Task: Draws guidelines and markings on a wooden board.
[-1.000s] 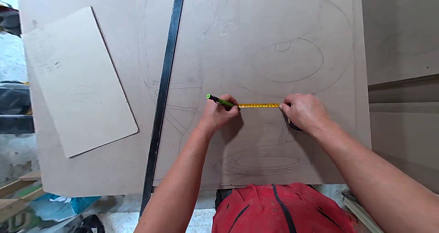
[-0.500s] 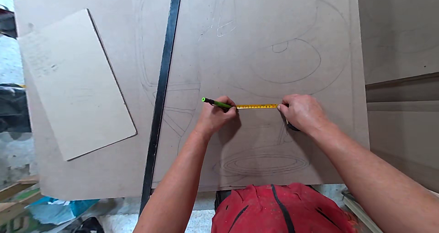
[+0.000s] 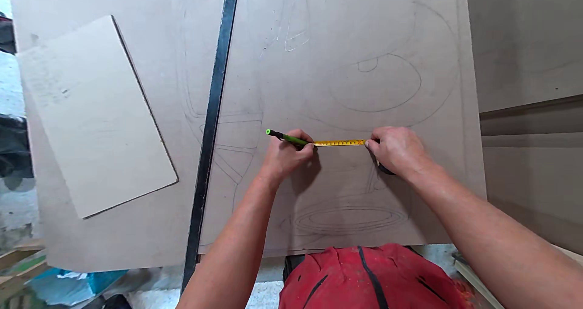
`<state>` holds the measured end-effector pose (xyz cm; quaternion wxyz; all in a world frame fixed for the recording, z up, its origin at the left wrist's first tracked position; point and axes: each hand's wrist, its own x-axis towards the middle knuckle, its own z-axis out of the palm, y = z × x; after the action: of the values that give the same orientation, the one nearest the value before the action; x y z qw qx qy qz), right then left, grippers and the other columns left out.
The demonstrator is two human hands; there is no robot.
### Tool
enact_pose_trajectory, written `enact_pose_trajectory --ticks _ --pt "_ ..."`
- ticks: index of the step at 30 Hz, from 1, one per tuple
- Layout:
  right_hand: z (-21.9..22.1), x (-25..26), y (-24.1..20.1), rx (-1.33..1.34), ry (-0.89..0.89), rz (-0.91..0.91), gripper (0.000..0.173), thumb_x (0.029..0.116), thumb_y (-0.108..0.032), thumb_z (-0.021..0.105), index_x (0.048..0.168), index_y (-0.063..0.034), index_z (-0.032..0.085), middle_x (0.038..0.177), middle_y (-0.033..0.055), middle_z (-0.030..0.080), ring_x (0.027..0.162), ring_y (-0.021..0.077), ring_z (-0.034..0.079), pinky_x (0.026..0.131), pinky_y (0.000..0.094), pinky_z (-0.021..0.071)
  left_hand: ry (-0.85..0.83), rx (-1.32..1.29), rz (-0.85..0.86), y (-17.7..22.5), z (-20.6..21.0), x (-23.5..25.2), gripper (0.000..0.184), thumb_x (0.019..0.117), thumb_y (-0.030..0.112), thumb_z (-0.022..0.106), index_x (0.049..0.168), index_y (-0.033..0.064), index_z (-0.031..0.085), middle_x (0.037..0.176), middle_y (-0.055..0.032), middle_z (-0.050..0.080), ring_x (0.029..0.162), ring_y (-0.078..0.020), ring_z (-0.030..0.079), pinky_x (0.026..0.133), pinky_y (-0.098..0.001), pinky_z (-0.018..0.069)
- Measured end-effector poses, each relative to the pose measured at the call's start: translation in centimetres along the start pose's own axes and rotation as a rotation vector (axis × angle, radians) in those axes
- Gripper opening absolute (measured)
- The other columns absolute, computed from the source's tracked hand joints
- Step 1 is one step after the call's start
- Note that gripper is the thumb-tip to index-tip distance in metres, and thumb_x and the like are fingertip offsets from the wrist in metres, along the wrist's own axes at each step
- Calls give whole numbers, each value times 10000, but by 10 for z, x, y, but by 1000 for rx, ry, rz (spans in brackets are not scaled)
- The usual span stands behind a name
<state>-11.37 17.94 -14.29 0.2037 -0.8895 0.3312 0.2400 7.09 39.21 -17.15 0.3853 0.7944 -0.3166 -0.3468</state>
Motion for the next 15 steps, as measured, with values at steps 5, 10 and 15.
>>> enact_pose_trajectory --ticks 5,10,15 --pt "0 0 -1 -4 2 4 270 1040 -375 570 949 -173 724 958 59 719 919 283 702 720 541 553 6 9 34 5 25 5 61 899 182 702 938 177 749 765 59 704 649 -43 641 596 -278 549" --pt "1 0 -1 5 2 2 275 1042 -380 564 940 -174 715 947 49 713 906 273 697 715 532 549 39 -19 47 0 31 2 62 907 187 692 936 173 745 762 61 699 649 -41 639 593 -273 545" --pt "1 1 0 1 9 -3 272 1041 -371 563 927 -172 709 931 50 708 895 271 695 709 526 546 32 -10 55 1 31 2 59 915 182 699 945 168 748 772 58 707 656 -40 649 600 -269 560"
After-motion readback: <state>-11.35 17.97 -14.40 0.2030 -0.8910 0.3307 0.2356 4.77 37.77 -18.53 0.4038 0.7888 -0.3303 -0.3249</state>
